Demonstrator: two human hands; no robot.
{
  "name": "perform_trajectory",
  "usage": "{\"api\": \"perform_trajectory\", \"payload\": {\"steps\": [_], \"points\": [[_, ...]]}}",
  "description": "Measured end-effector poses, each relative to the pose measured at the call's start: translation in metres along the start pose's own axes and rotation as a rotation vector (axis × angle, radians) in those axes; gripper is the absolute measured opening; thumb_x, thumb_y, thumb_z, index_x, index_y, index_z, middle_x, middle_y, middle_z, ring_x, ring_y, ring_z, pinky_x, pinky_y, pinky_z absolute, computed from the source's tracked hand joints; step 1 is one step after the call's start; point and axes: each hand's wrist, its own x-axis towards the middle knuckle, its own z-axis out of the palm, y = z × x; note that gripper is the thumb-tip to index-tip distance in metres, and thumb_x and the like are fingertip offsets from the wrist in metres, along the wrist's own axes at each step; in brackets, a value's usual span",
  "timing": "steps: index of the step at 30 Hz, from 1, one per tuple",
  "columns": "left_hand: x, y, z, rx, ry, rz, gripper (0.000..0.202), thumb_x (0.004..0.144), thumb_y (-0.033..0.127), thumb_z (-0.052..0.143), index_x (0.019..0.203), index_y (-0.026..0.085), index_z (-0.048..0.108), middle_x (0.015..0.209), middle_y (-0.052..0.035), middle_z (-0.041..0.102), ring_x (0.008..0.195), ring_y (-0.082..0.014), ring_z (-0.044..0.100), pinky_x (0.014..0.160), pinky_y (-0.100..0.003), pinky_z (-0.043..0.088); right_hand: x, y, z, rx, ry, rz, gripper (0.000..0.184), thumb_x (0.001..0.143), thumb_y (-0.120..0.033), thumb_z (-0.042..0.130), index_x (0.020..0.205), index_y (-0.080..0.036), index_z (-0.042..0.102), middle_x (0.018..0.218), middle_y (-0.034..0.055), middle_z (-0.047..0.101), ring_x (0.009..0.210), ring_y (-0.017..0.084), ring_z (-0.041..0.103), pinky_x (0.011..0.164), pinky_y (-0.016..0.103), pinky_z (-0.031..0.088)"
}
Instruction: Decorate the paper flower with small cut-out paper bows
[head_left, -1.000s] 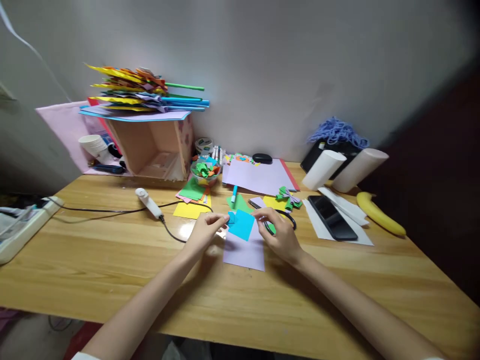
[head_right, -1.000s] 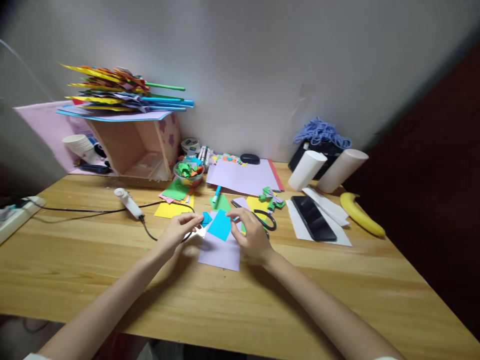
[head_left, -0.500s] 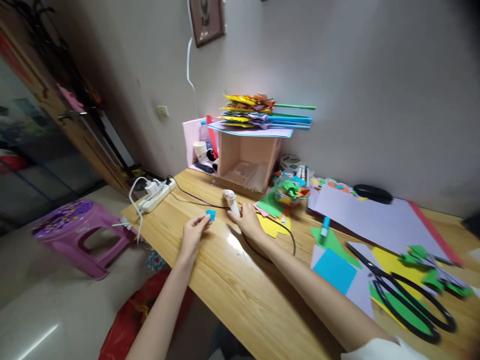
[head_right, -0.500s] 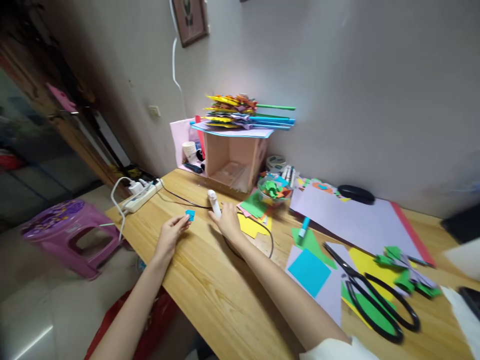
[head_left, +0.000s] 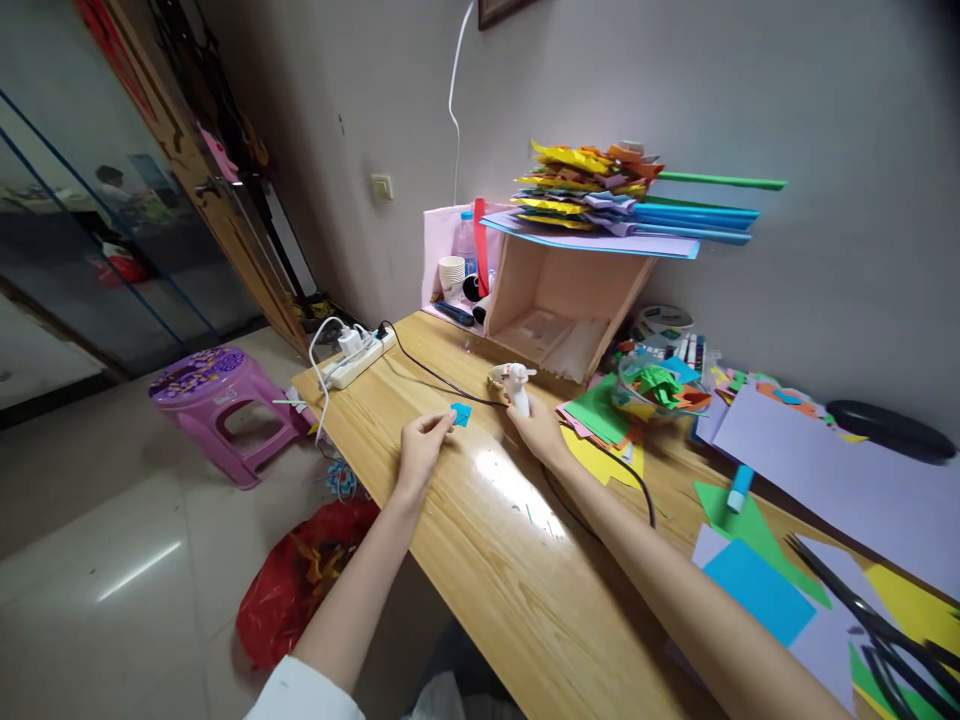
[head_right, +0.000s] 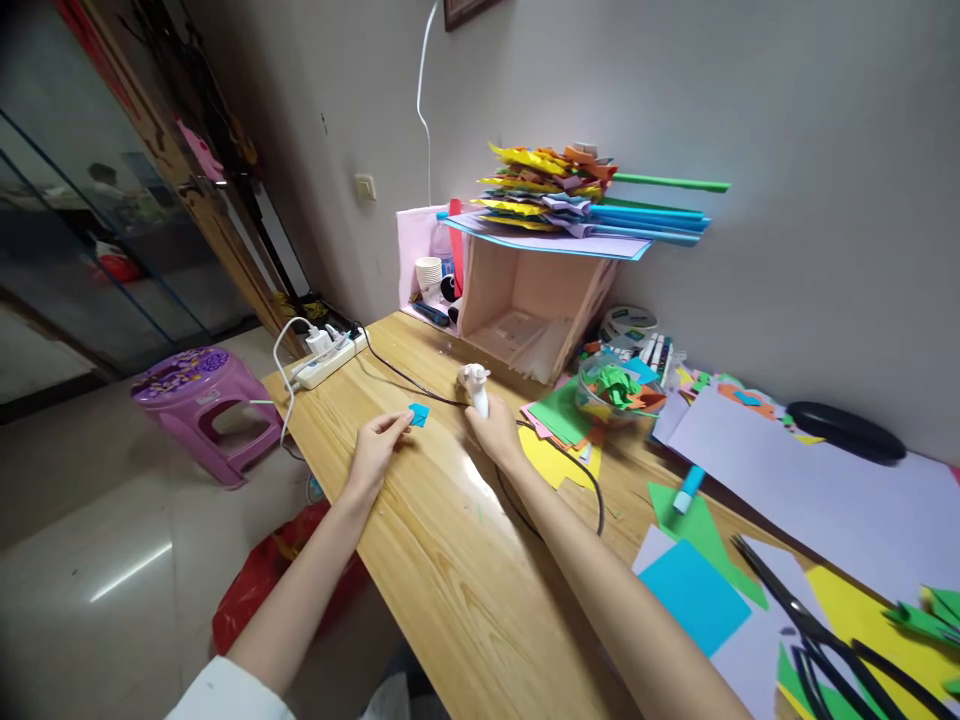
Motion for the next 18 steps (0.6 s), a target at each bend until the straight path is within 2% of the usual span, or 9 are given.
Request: {"api": "perform_trajectory", "payload": {"steps": [3, 5, 8, 11, 18], "points": [[0.003, -0.002, -0.003, -0.033, 0.030, -0.027, 0.030, 0.055, 0.035, 0.076, 0.073, 0.012, 0.070, 0.060, -0.0004, 0.061, 0.057, -0.0080, 0.052, 0.055, -0.018, 0.039, -0.015, -0.009, -0.005, 0.117, 0.023, 0.046, 0.034, 0.074, -0.045, 0.041, 0.083, -0.015, 0.055, 0.063, 0.0000, 0.050, 0.054, 0.014, 0.044, 0.053, 0.026, 0.034], [0.005, -0.003, -0.004, -0.060, 0.046, -0.038, 0.032, 0.055, 0.037, 0.075, 0.075, 0.013, 0.069, 0.061, -0.0003, 0.061, 0.058, -0.0077, 0.053, 0.056, -0.018, 0.039, -0.030, -0.016, -0.012, 0.231, -0.028, 0.057, 0.037, 0.077, -0.049, 0.039, 0.081, -0.015, 0.055, 0.061, -0.0008, 0.048, 0.051, 0.013, 0.043, 0.050, 0.025, 0.034], [0.006, -0.004, -0.005, -0.094, 0.047, -0.044, 0.033, 0.054, 0.037, 0.076, 0.074, 0.013, 0.068, 0.065, -0.0006, 0.062, 0.060, -0.0075, 0.054, 0.059, -0.018, 0.040, -0.055, -0.026, -0.021, 0.493, -0.281, 0.088, 0.035, 0.077, -0.046, 0.044, 0.076, -0.014, 0.057, 0.056, -0.0013, 0.047, 0.047, 0.010, 0.040, 0.047, 0.024, 0.033], [0.005, -0.004, -0.005, -0.114, 0.027, -0.060, 0.032, 0.053, 0.036, 0.076, 0.073, 0.012, 0.067, 0.067, -0.0015, 0.063, 0.062, -0.0080, 0.055, 0.062, -0.019, 0.042, -0.072, -0.028, -0.020, 0.515, -0.376, 0.141, 0.032, 0.073, -0.044, 0.047, 0.074, -0.013, 0.059, 0.054, -0.0016, 0.047, 0.045, 0.010, 0.038, 0.044, 0.023, 0.031], [0.000, -0.001, -0.005, -0.172, -0.002, -0.111, 0.034, 0.051, 0.037, 0.078, 0.072, 0.013, 0.066, 0.067, -0.0008, 0.063, 0.063, -0.0082, 0.055, 0.069, -0.021, 0.043, -0.076, -0.019, -0.011, 0.502, -0.405, 0.163, 0.036, 0.076, -0.042, 0.044, 0.087, -0.012, 0.062, 0.057, -0.0012, 0.049, 0.046, 0.010, 0.040, 0.043, 0.023, 0.031]]}}
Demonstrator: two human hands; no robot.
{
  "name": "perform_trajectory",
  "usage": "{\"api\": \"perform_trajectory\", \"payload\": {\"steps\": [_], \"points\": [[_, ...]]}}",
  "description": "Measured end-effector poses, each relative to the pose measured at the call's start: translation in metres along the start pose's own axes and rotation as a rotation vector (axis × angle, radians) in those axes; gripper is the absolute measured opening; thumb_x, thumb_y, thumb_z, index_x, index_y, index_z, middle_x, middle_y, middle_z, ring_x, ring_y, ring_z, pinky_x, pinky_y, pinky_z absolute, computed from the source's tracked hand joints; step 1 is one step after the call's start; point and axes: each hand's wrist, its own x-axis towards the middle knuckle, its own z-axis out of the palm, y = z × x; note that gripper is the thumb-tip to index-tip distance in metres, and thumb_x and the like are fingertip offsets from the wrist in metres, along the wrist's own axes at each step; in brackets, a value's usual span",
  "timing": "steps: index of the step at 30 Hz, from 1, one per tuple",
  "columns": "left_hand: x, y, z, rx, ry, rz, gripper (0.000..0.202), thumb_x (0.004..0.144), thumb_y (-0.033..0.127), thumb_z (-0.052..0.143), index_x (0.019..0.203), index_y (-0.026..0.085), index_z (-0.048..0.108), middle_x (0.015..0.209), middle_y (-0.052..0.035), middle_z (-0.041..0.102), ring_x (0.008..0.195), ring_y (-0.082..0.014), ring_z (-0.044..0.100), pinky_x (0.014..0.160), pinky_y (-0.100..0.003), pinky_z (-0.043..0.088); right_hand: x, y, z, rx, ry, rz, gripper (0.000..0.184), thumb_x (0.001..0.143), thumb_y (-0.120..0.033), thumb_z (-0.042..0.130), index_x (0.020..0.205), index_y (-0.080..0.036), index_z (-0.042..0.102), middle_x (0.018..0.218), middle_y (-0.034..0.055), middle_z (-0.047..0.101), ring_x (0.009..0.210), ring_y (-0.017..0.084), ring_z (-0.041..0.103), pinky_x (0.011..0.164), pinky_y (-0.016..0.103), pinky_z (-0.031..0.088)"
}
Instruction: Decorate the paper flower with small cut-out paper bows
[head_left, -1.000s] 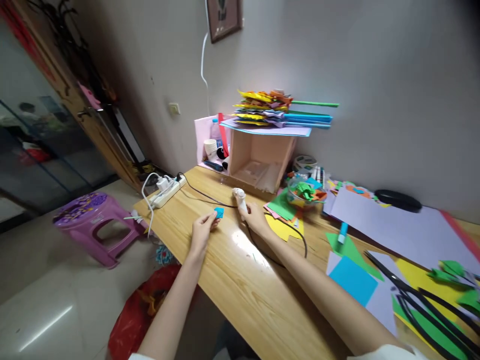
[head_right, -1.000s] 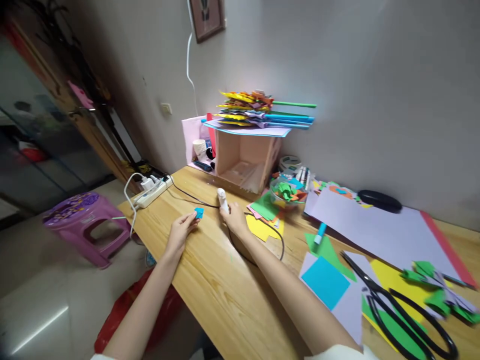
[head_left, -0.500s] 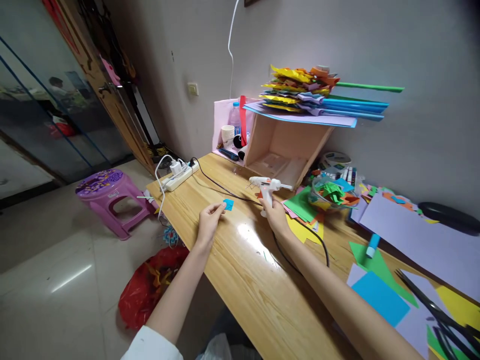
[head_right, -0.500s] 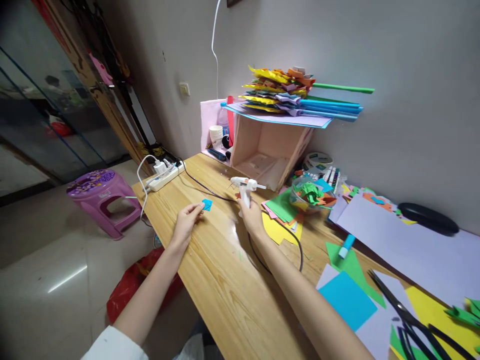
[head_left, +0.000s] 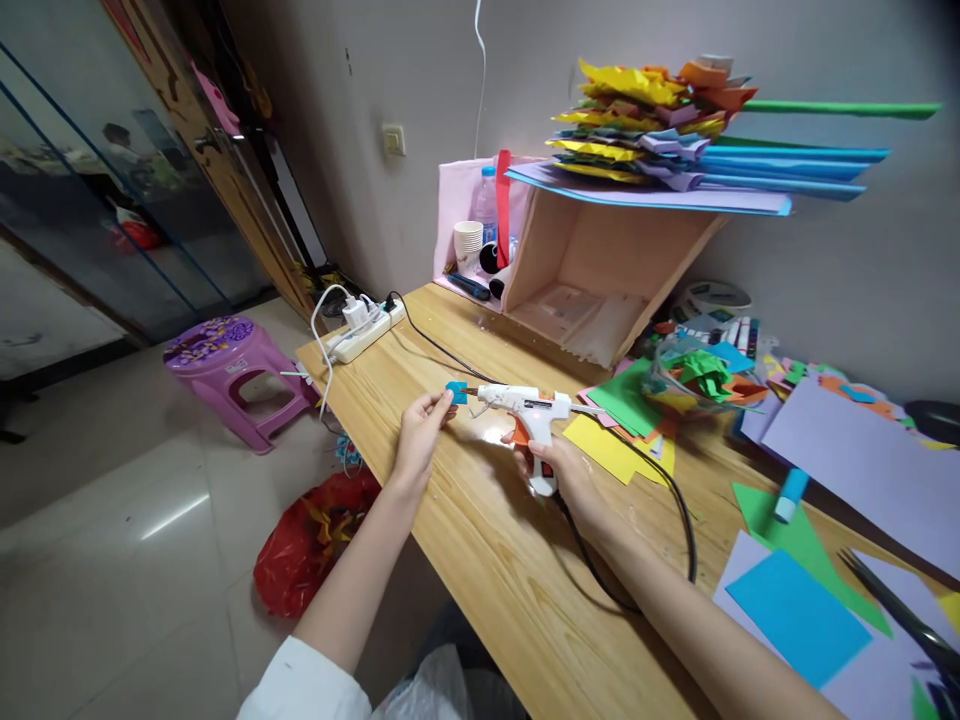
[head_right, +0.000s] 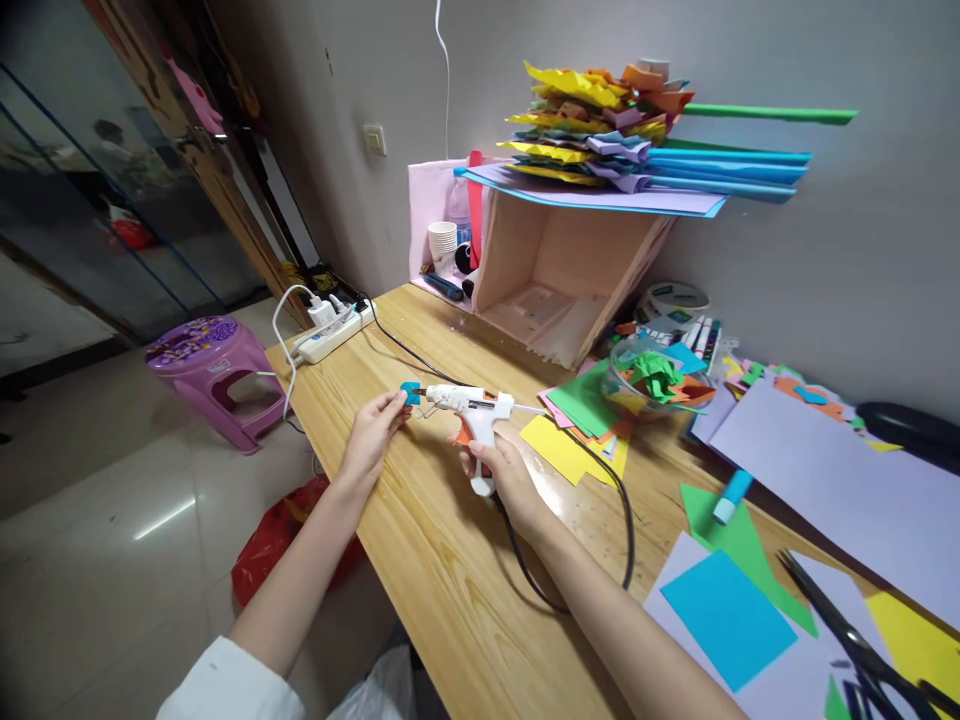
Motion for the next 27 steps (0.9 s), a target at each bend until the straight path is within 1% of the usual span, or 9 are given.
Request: {"api": "perform_trajectory", "payload": {"steps": [5, 8, 12, 16, 20, 23, 27], "points": [[-0.0032, 0.0032, 0.0012, -0.052, -0.039, -0.053, 0.033, 0.051, 0.036, 0.079, 0.070, 0.012, 0.066, 0.065, 0.0000, 0.061, 0.062, -0.0073, 0.054, 0.069, -0.020, 0.043, 0.0005, 0.0002, -0.0006, 0.005, 0.017, -0.007, 0.036, 0.076, -0.042, 0.044, 0.086, -0.012, 0.061, 0.057, -0.0008, 0.050, 0.047, 0.011, 0.042, 0.043, 0.023, 0.033], [-0.0037, 0.0027, 0.0002, -0.086, -0.065, -0.081, 0.030, 0.053, 0.033, 0.079, 0.069, 0.012, 0.065, 0.064, 0.0007, 0.060, 0.061, -0.0066, 0.053, 0.067, -0.018, 0.043, 0.0004, -0.0007, 0.0000, 0.019, 0.018, -0.010, 0.034, 0.075, -0.041, 0.045, 0.084, -0.013, 0.061, 0.058, -0.0003, 0.051, 0.047, 0.011, 0.042, 0.044, 0.024, 0.034], [-0.0021, 0.0004, -0.0018, -0.146, -0.097, -0.143, 0.020, 0.062, 0.026, 0.075, 0.070, 0.011, 0.064, 0.065, 0.0002, 0.059, 0.061, -0.0057, 0.054, 0.066, -0.016, 0.044, 0.0002, -0.0016, 0.0009, 0.026, 0.017, -0.019, 0.031, 0.075, -0.041, 0.045, 0.079, -0.014, 0.061, 0.057, 0.0000, 0.052, 0.048, 0.012, 0.043, 0.045, 0.024, 0.034], [-0.0015, 0.0019, -0.0004, -0.238, -0.135, -0.267, 0.007, 0.074, 0.016, 0.065, 0.070, 0.011, 0.062, 0.064, -0.0008, 0.058, 0.058, -0.0055, 0.054, 0.065, -0.017, 0.046, -0.0010, -0.0031, 0.0018, -0.006, 0.029, -0.002, 0.032, 0.073, -0.044, 0.046, 0.072, -0.014, 0.059, 0.055, 0.0000, 0.050, 0.046, 0.012, 0.042, 0.045, 0.024, 0.033], [-0.0037, 0.0061, 0.0026, -0.335, -0.171, -0.408, 0.017, 0.083, 0.010, 0.051, 0.070, 0.012, 0.062, 0.066, -0.0029, 0.059, 0.059, -0.0065, 0.056, 0.065, -0.018, 0.049, -0.0027, -0.0037, 0.0027, 0.012, 0.024, 0.022, 0.032, 0.072, -0.045, 0.048, 0.075, -0.014, 0.058, 0.055, -0.0013, 0.048, 0.046, 0.011, 0.040, 0.044, 0.024, 0.032], [-0.0053, 0.0077, 0.0034, -0.401, -0.180, -0.470, 0.026, 0.087, 0.007, 0.041, 0.072, 0.011, 0.062, 0.068, -0.0036, 0.059, 0.060, -0.0054, 0.057, 0.065, -0.017, 0.049, -0.0039, -0.0026, 0.0029, 0.017, 0.005, 0.009, 0.032, 0.072, -0.045, 0.048, 0.077, -0.014, 0.057, 0.055, -0.0016, 0.047, 0.047, 0.011, 0.040, 0.044, 0.024, 0.031], [-0.0060, 0.0075, 0.0030, -0.449, -0.186, -0.514, 0.025, 0.086, 0.006, 0.039, 0.074, 0.010, 0.061, 0.068, -0.0041, 0.060, 0.059, -0.0056, 0.057, 0.064, -0.017, 0.050, -0.0048, 0.0006, 0.0022, 0.010, -0.017, 0.010, 0.032, 0.073, -0.045, 0.047, 0.078, -0.014, 0.057, 0.055, -0.0014, 0.048, 0.047, 0.011, 0.041, 0.045, 0.024, 0.032]]}}
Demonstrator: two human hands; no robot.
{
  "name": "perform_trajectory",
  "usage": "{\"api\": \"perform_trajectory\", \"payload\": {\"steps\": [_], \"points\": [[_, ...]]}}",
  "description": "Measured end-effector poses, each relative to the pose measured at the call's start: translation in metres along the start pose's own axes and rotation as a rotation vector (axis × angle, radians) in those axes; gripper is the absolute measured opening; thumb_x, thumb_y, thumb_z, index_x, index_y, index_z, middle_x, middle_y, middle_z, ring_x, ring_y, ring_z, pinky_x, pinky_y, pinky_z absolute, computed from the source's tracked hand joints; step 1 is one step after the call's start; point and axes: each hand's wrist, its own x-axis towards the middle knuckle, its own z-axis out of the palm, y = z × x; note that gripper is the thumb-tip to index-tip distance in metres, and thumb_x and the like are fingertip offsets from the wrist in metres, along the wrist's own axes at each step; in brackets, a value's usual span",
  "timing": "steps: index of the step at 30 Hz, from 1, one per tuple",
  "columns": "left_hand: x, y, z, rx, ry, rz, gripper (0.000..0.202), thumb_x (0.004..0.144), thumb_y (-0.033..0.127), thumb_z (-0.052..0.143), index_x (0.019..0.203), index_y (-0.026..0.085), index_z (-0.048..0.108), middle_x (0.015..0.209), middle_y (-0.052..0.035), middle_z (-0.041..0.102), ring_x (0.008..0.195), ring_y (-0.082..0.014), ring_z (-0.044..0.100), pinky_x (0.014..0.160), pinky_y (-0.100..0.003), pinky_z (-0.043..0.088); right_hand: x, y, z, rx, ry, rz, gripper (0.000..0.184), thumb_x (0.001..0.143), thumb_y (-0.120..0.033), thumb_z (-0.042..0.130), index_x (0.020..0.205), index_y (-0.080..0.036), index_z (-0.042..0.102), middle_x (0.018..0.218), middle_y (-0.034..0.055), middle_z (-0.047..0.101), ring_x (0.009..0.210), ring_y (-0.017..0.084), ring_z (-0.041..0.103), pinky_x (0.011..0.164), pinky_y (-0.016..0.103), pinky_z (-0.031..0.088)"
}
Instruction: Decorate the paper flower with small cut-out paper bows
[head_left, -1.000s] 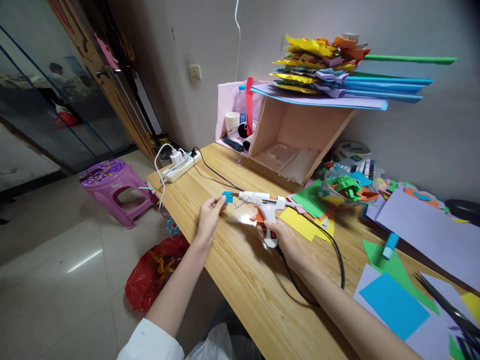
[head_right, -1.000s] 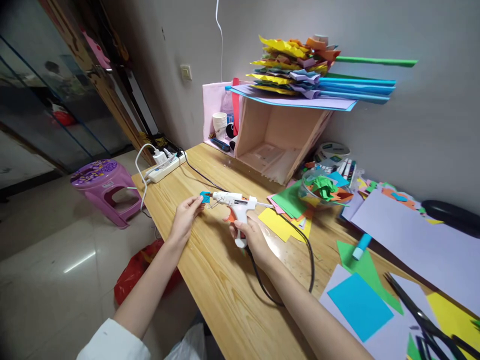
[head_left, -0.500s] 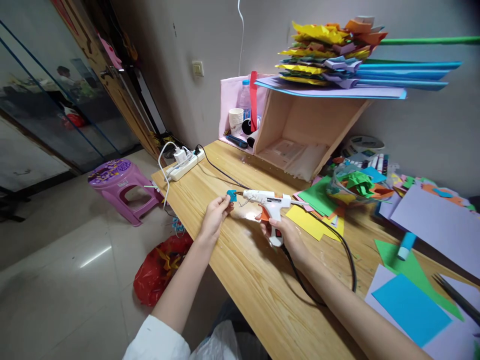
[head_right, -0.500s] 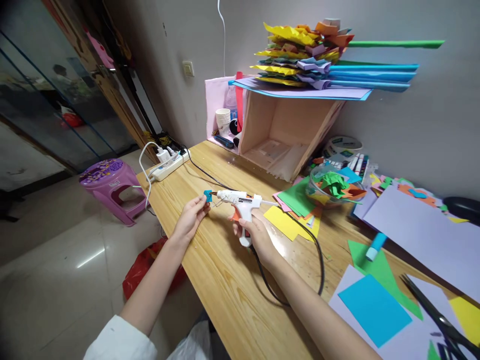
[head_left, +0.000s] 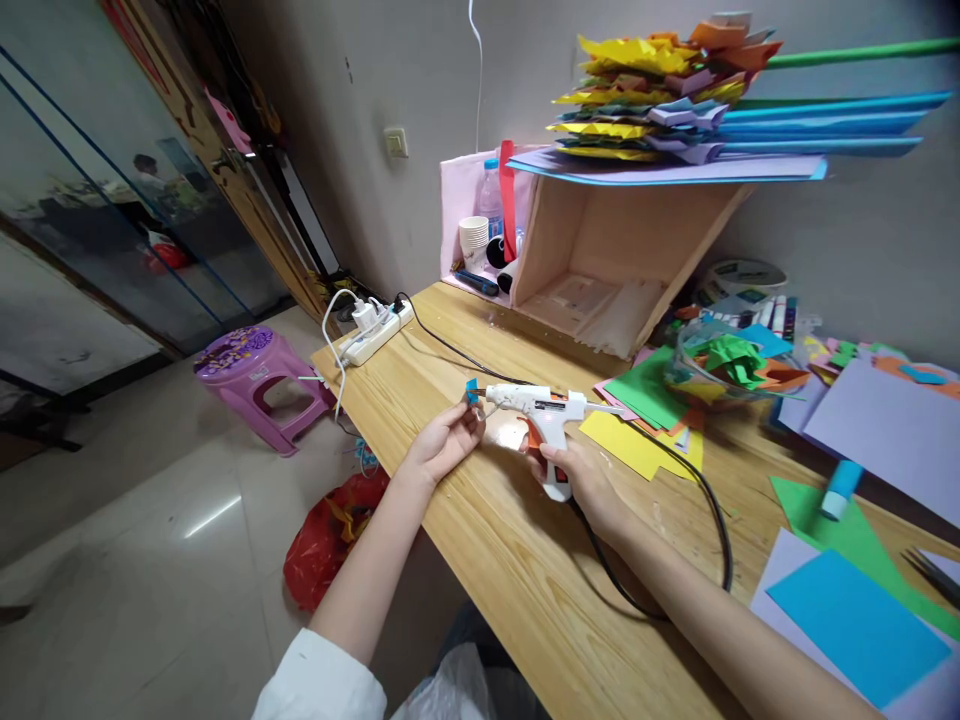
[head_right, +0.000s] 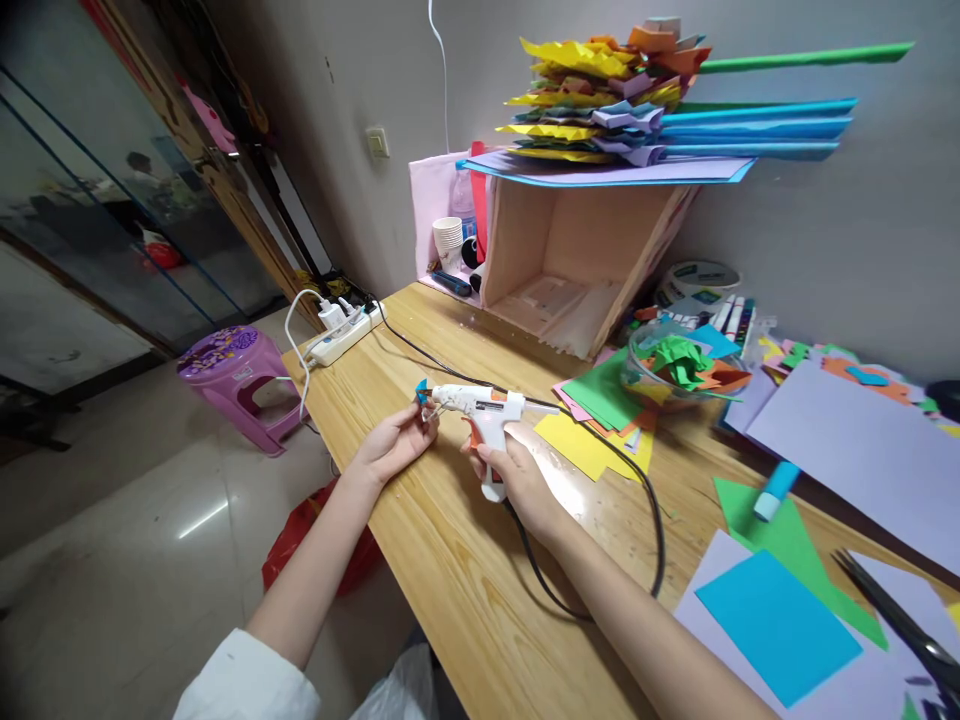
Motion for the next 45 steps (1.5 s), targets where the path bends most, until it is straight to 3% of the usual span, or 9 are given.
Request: {"api": "perform_trajectory", "payload": {"steps": [15, 22, 29, 33, 38, 41, 45], "points": [[0.001, 0.000, -0.001, 0.018, 0.004, 0.015, 0.016, 0.082, 0.006, 0.048, 0.074, 0.012, 0.060, 0.068, -0.0031, 0.059, 0.059, -0.0065, 0.057, 0.065, -0.018, 0.050, 0.001, 0.001, -0.001, -0.036, -0.033, -0.050, 0.030, 0.076, -0.043, 0.044, 0.061, -0.017, 0.047, 0.057, -0.0008, 0.046, 0.052, 0.012, 0.040, 0.050, 0.024, 0.032], [-0.001, 0.001, 0.002, 0.040, 0.014, 0.041, 0.021, 0.084, 0.007, 0.044, 0.072, 0.011, 0.061, 0.067, -0.0033, 0.059, 0.058, -0.0056, 0.057, 0.065, -0.016, 0.050, 0.002, 0.002, -0.002, -0.056, -0.035, -0.090, 0.031, 0.077, -0.043, 0.043, 0.059, -0.018, 0.045, 0.057, -0.0009, 0.044, 0.054, 0.012, 0.040, 0.052, 0.025, 0.033], [0.003, 0.000, -0.001, 0.142, 0.056, 0.145, 0.008, 0.078, 0.011, 0.057, 0.074, 0.013, 0.063, 0.068, -0.0028, 0.061, 0.062, -0.0089, 0.059, 0.072, -0.023, 0.051, 0.003, 0.004, -0.003, -0.080, -0.032, -0.090, 0.030, 0.078, -0.043, 0.043, 0.065, -0.017, 0.050, 0.056, -0.0006, 0.047, 0.052, 0.012, 0.042, 0.050, 0.025, 0.034], [0.006, 0.000, -0.003, 0.190, 0.081, 0.259, 0.005, 0.075, 0.014, 0.061, 0.071, 0.012, 0.063, 0.065, -0.0017, 0.062, 0.061, -0.0075, 0.059, 0.070, -0.020, 0.049, 0.003, 0.007, -0.004, -0.094, -0.018, -0.090, 0.028, 0.078, -0.043, 0.045, 0.070, -0.017, 0.052, 0.057, -0.0005, 0.049, 0.052, 0.012, 0.044, 0.050, 0.025, 0.034], [0.005, 0.000, -0.004, 0.262, 0.155, 0.471, 0.010, 0.070, 0.020, 0.067, 0.073, 0.013, 0.061, 0.067, 0.0008, 0.064, 0.063, -0.0061, 0.060, 0.070, -0.018, 0.047, -0.001, 0.003, -0.003, -0.058, 0.044, -0.145, 0.025, 0.077, -0.041, 0.047, 0.078, -0.017, 0.052, 0.058, -0.0015, 0.049, 0.053, 0.013, 0.044, 0.051, 0.025, 0.034], [0.004, 0.000, -0.003, 0.312, 0.215, 0.542, 0.017, 0.065, 0.023, 0.070, 0.072, 0.013, 0.060, 0.063, 0.0012, 0.064, 0.061, -0.0073, 0.061, 0.068, -0.019, 0.046, 0.005, -0.003, -0.008, -0.072, 0.156, -0.201, 0.024, 0.077, -0.041, 0.045, 0.075, -0.018, 0.050, 0.057, -0.0017, 0.047, 0.054, 0.014, 0.045, 0.054, 0.026, 0.035], [0.003, -0.001, -0.003, 0.383, 0.247, 0.554, 0.025, 0.058, 0.025, 0.076, 0.069, 0.011, 0.059, 0.060, -0.0015, 0.065, 0.057, -0.0100, 0.062, 0.064, -0.022, 0.047, 0.033, -0.008, -0.020, -0.336, 0.329, -0.182, 0.026, 0.078, -0.043, 0.043, 0.071, -0.018, 0.049, 0.062, 0.0005, 0.050, 0.057, 0.015, 0.046, 0.057, 0.027, 0.035]]}}
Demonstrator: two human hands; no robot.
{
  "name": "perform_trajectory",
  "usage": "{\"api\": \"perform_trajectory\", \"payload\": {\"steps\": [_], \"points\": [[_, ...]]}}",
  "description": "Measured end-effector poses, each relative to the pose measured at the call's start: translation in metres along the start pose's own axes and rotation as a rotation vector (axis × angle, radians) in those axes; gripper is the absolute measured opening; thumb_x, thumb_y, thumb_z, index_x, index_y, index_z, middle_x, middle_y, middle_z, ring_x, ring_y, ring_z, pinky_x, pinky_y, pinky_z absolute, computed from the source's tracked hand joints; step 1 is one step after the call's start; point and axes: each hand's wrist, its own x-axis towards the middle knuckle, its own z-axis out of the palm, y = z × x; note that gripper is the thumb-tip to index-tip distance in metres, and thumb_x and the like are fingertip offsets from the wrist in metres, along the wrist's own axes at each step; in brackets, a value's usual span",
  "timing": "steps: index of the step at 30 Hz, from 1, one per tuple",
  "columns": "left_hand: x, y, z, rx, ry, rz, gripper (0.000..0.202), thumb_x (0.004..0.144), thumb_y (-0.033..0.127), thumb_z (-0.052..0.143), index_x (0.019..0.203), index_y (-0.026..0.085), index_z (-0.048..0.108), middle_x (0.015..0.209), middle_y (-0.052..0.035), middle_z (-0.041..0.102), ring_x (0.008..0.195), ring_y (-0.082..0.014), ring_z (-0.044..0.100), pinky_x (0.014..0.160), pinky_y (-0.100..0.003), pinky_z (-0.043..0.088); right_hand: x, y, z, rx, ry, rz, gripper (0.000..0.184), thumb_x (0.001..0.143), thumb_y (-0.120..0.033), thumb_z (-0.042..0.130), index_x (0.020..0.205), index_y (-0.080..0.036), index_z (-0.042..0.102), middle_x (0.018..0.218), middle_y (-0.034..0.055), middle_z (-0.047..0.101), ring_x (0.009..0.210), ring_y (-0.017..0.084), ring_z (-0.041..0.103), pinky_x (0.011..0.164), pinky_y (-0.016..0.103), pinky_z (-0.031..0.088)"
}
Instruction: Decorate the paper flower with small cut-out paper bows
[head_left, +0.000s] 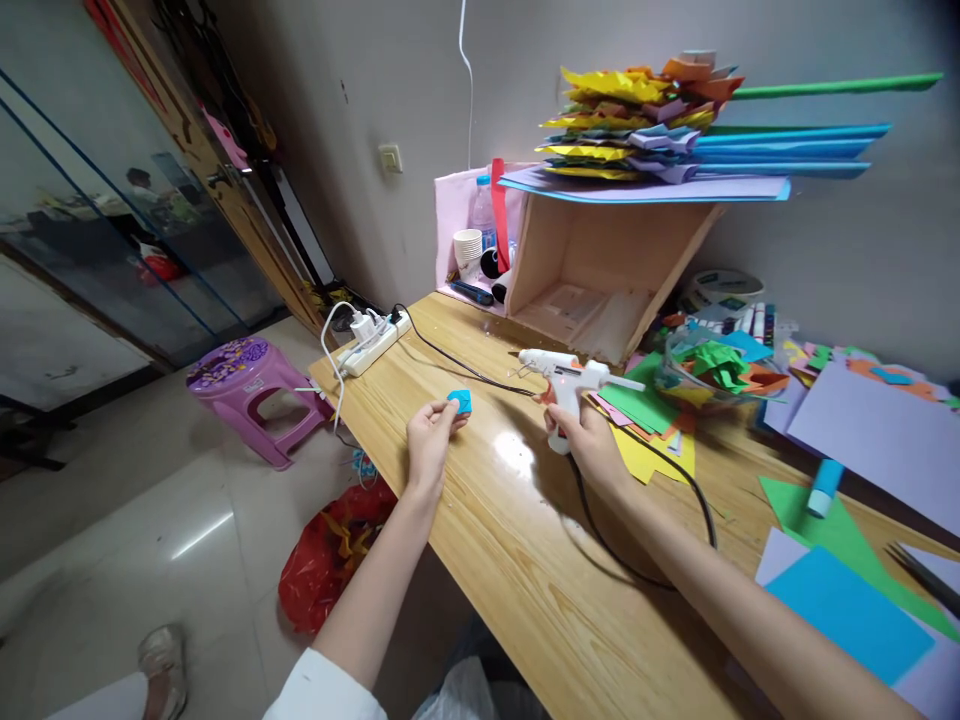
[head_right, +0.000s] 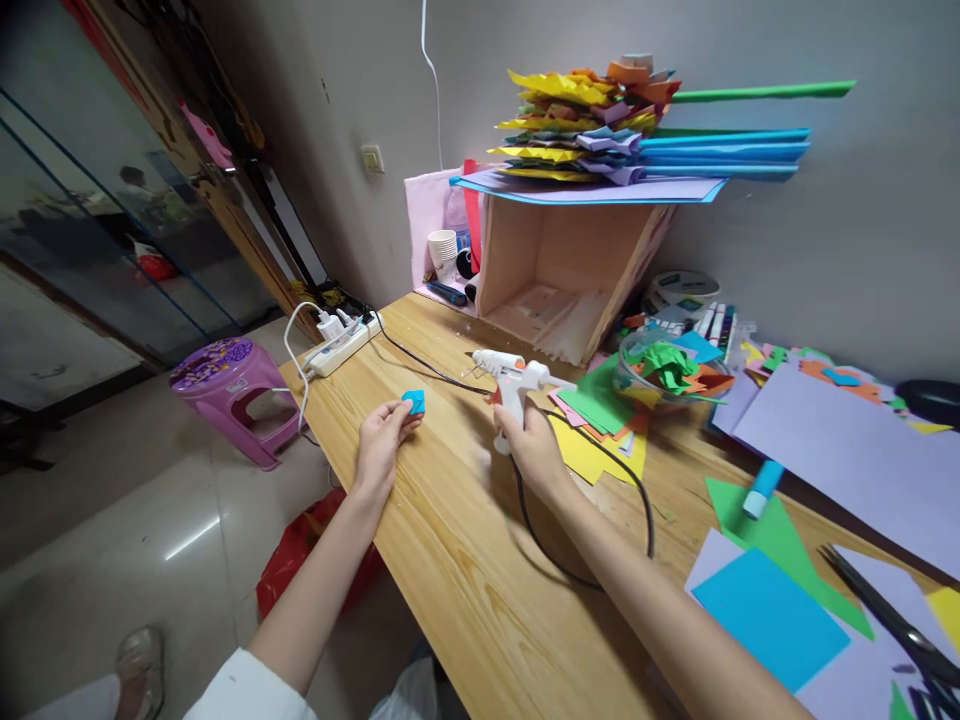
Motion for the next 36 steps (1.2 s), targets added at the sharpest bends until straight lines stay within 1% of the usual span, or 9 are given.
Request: {"api": "perform_trajectory", "payload": {"steps": [3, 8, 13, 16, 18, 24, 28, 32, 36], "points": [[0.000, -0.002, 0.000, 0.040, -0.019, -0.009, 0.030, 0.054, 0.025, 0.078, 0.073, 0.010, 0.060, 0.063, -0.0037, 0.067, 0.058, -0.0118, 0.063, 0.063, -0.022, 0.048, 0.027, 0.008, 0.003, -0.271, 0.000, -0.101, 0.026, 0.078, -0.040, 0.042, 0.082, -0.017, 0.053, 0.069, 0.0030, 0.055, 0.065, 0.019, 0.050, 0.060, 0.028, 0.035], [0.000, -0.007, 0.000, 0.076, -0.056, 0.006, 0.041, 0.049, 0.025, 0.081, 0.083, 0.010, 0.063, 0.074, -0.0058, 0.069, 0.066, -0.0127, 0.065, 0.067, -0.023, 0.050, 0.050, 0.021, 0.013, -0.607, -0.066, -0.206, 0.017, 0.076, -0.027, 0.043, 0.080, -0.015, 0.055, 0.076, 0.0080, 0.059, 0.075, 0.024, 0.050, 0.067, 0.032, 0.035], [-0.006, -0.005, 0.005, 0.100, -0.111, 0.023, 0.041, 0.048, 0.029, 0.081, 0.080, 0.010, 0.064, 0.075, -0.0051, 0.068, 0.069, -0.0129, 0.064, 0.074, -0.026, 0.050, 0.045, 0.021, 0.012, -0.640, -0.083, -0.198, 0.024, 0.075, -0.031, 0.049, 0.089, -0.014, 0.057, 0.086, 0.0115, 0.059, 0.083, 0.026, 0.050, 0.076, 0.037, 0.036], [-0.019, -0.002, 0.012, 0.120, -0.185, -0.005, 0.037, 0.049, 0.030, 0.081, 0.076, 0.010, 0.065, 0.072, -0.0037, 0.068, 0.066, -0.0118, 0.062, 0.073, -0.026, 0.050, 0.021, 0.011, -0.004, -0.522, -0.032, -0.108, 0.039, 0.072, -0.036, 0.055, 0.104, -0.013, 0.054, 0.098, 0.0131, 0.056, 0.092, 0.027, 0.050, 0.079, 0.039, 0.039], [-0.030, -0.002, 0.019, 0.134, -0.253, -0.042, 0.035, 0.049, 0.029, 0.081, 0.074, 0.010, 0.065, 0.070, -0.0032, 0.067, 0.065, -0.0115, 0.061, 0.070, -0.025, 0.050, -0.004, -0.001, -0.021, -0.350, 0.012, -0.027, 0.037, 0.075, -0.037, 0.051, 0.105, -0.015, 0.053, 0.102, 0.0123, 0.056, 0.093, 0.024, 0.051, 0.078, 0.037, 0.041], [-0.065, -0.014, 0.073, 0.288, -0.649, -0.156, 0.029, 0.055, 0.031, 0.077, 0.073, 0.011, 0.065, 0.068, -0.0031, 0.066, 0.063, -0.0118, 0.060, 0.060, -0.022, 0.047, -0.070, -0.037, -0.080, -0.086, -0.066, 0.121, 0.029, 0.076, -0.045, 0.053, 0.082, -0.017, 0.058, 0.080, 0.0045, 0.061, 0.075, 0.017, 0.055, 0.068, 0.029, 0.042], [-0.092, -0.026, 0.127, 0.366, -0.917, -0.160, 0.025, 0.058, 0.030, 0.074, 0.071, 0.011, 0.064, 0.066, -0.0029, 0.064, 0.062, -0.0123, 0.059, 0.054, -0.020, 0.042, -0.098, -0.035, -0.121, -0.037, 0.139, 0.116, 0.027, 0.074, -0.044, 0.058, 0.077, -0.017, 0.056, 0.070, 0.0007, 0.055, 0.064, 0.014, 0.050, 0.060, 0.026, 0.040], [-0.130, -0.039, 0.166, 0.348, -1.037, -0.183, 0.023, 0.056, 0.027, 0.074, 0.066, 0.012, 0.060, 0.064, -0.0016, 0.062, 0.060, -0.0115, 0.057, 0.056, -0.022, 0.043, -0.131, -0.026, -0.160, -0.011, 0.310, 0.128, 0.021, 0.073, -0.038, 0.061, 0.074, -0.018, 0.055, 0.068, -0.0010, 0.053, 0.061, 0.012, 0.048, 0.059, 0.025, 0.040], [-0.166, -0.058, 0.179, 0.346, -1.106, -0.135, 0.021, 0.058, 0.026, 0.072, 0.067, 0.013, 0.057, 0.065, -0.0009, 0.060, 0.062, -0.0115, 0.056, 0.063, -0.024, 0.044, -0.167, -0.025, -0.184, -0.024, 0.399, 0.141, 0.019, 0.072, -0.035, 0.062, 0.074, -0.018, 0.055, 0.070, -0.0006, 0.053, 0.065, 0.013, 0.050, 0.061, 0.025, 0.040]]}}
